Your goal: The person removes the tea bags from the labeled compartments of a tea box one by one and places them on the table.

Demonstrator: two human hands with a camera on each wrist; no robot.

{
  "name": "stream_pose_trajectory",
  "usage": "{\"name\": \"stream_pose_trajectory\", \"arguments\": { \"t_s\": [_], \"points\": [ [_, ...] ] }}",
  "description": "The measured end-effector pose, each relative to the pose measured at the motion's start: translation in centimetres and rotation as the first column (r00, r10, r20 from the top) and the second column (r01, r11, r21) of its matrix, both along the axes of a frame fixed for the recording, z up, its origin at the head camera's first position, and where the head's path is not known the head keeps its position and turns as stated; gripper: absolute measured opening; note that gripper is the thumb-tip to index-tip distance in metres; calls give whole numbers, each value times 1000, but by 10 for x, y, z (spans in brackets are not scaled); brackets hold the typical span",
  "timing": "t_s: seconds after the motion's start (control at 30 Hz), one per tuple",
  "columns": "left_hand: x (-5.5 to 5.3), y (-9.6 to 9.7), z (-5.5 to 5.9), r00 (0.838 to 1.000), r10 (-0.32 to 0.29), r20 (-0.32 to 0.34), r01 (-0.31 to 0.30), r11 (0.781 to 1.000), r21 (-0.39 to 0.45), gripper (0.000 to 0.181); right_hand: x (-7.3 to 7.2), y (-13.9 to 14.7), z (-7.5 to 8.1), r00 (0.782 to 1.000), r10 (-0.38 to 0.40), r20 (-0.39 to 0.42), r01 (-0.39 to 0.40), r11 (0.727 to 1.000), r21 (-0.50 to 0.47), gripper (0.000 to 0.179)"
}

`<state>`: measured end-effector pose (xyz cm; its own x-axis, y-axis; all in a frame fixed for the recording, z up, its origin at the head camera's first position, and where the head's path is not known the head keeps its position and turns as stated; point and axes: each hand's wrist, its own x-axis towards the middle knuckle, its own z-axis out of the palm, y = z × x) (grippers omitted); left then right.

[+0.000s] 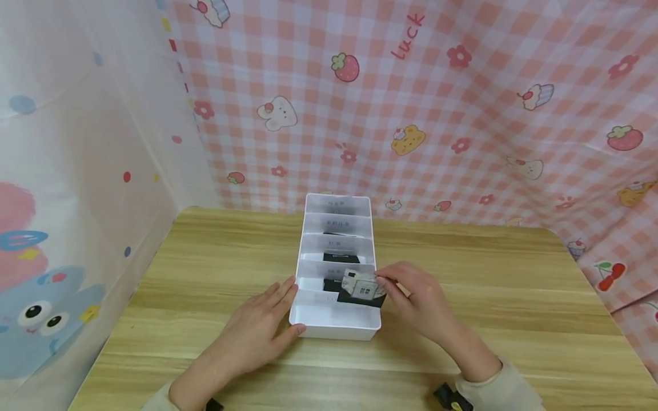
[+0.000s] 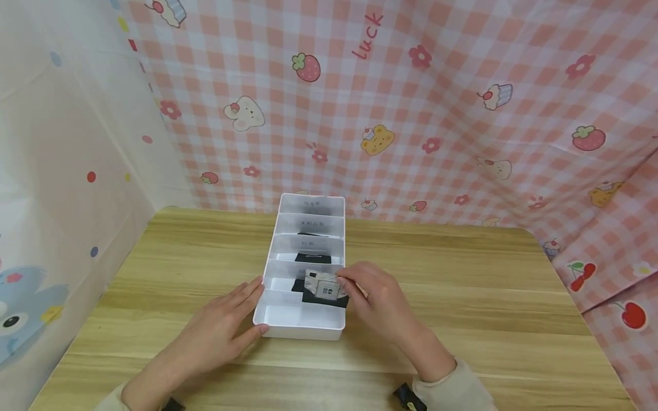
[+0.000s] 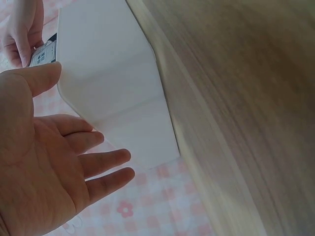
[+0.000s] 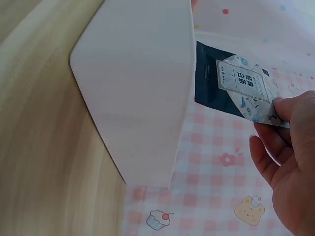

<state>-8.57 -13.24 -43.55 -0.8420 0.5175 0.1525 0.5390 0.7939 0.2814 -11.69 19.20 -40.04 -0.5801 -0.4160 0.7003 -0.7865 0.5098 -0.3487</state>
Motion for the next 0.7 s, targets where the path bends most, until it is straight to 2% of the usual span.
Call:
{"name": "stream_pose_trajectory", "arguments": {
  "t_s": [0.07,0.1,0.33,0.7],
  "points": [
    [0,0,0,1000,-4,-5,4,1000,3,77,-2,2,3,1000,-14,10,14,1000,-16,28],
    [0,0,0,1000,-5,-8,5,1000,4,76,-3,3,4,1000,-22,22,23,1000,-22,28],
    [0,0,-1,1000,-5,-10,5,1000,10,76,-12,12,8,990,-62,128,68,997,-47,21],
    [0,1,0,1000,-1,6,1,1000,3,77,-31,28,14,970,-165,181,169,986,-8,14]
  ]
}}
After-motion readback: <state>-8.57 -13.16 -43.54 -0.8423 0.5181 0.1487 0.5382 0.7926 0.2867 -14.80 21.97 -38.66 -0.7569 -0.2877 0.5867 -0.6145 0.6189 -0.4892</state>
